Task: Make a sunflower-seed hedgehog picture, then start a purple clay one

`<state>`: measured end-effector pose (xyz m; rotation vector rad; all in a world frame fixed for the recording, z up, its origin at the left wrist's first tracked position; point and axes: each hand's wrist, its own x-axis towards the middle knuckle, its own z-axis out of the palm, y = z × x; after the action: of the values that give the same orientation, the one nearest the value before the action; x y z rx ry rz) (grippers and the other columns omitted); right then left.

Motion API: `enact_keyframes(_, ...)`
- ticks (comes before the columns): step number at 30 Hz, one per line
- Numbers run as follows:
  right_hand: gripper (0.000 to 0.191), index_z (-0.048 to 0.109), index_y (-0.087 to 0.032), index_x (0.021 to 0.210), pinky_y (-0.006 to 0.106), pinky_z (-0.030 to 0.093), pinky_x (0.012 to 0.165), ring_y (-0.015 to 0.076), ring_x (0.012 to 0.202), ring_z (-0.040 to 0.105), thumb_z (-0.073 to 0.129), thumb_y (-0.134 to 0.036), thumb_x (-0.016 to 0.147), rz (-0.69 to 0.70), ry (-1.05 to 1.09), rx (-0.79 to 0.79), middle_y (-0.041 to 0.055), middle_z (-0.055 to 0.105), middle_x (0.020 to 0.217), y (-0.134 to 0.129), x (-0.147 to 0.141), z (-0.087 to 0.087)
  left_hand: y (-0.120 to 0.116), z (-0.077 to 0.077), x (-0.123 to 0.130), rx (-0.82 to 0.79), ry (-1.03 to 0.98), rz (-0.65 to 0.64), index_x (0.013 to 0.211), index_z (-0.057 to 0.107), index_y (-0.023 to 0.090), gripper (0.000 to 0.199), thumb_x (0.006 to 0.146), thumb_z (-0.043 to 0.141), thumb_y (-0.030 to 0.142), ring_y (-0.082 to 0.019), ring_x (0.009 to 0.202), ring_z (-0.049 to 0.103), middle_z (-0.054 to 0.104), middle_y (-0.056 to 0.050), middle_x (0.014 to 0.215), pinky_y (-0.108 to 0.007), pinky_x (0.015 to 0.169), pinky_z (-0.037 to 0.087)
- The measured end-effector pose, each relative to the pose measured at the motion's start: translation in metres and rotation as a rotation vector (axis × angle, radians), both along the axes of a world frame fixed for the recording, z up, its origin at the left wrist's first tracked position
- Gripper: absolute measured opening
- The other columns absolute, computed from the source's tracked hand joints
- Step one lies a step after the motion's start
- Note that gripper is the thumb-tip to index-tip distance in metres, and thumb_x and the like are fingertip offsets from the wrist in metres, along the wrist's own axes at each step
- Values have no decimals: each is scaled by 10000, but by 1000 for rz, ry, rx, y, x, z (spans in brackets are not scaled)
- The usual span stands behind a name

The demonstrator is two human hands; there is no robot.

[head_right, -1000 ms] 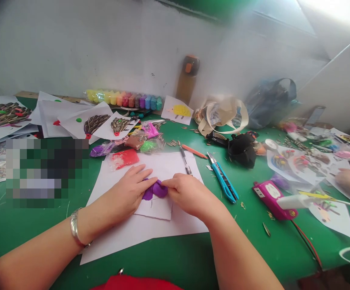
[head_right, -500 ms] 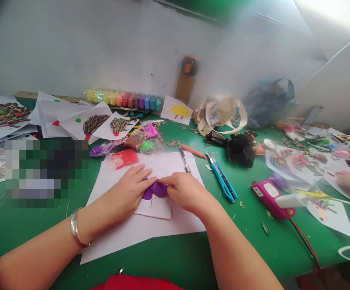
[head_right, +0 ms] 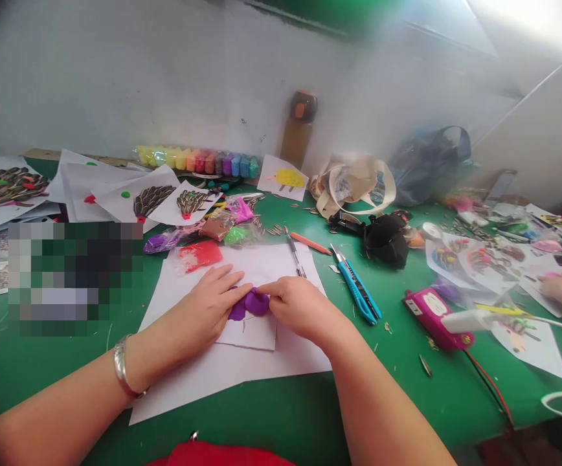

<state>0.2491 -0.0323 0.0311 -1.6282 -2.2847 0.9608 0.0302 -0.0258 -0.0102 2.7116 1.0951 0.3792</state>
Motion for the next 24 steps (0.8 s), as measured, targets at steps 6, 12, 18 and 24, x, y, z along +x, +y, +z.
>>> enact_keyframes(6, 442, 735, -308, 1166, 257, 470, 865, 177, 995, 652, 448, -145, 872, -1, 77, -37, -14, 738, 1118, -4, 11, 13, 0, 3, 0, -21, 21, 6, 1334, 571, 153, 579, 808, 437, -48, -364, 1306, 385, 541, -140, 1340, -586, 1095, 381)
enact_keyframes(12, 436, 765, -289, 1088, 252, 448, 764, 175, 856, 639, 451, -111, 844, 111, -71, -95, 14, 744, 963, -10, 11, 22, 0, 7, 1, -49, 42, 6, 1325, 582, 139, 556, 825, 420, -40, -367, 1307, 383, 533, -163, 1355, -606, 1096, 374)
enact_keyframes(18, 392, 768, -271, 1054, 253, 441, 773, 183, 876, 642, 464, -127, 853, 117, -35, -79, 25, 743, 978, -10, 7, 21, 0, 5, 1, -48, 37, 2, 1327, 580, 133, 553, 824, 426, -36, -365, 1311, 372, 525, -159, 1372, -611, 1109, 360)
enact_keyframes(24, 342, 760, -285, 993, 243, 422, 743, 154, 852, 619, 476, -148, 861, 71, 32, -57, -13, 736, 955, -10, 13, 23, 0, 10, 2, -78, 60, 5, 1322, 582, 134, 555, 823, 413, -40, -360, 1305, 375, 531, -153, 1347, -603, 1118, 349)
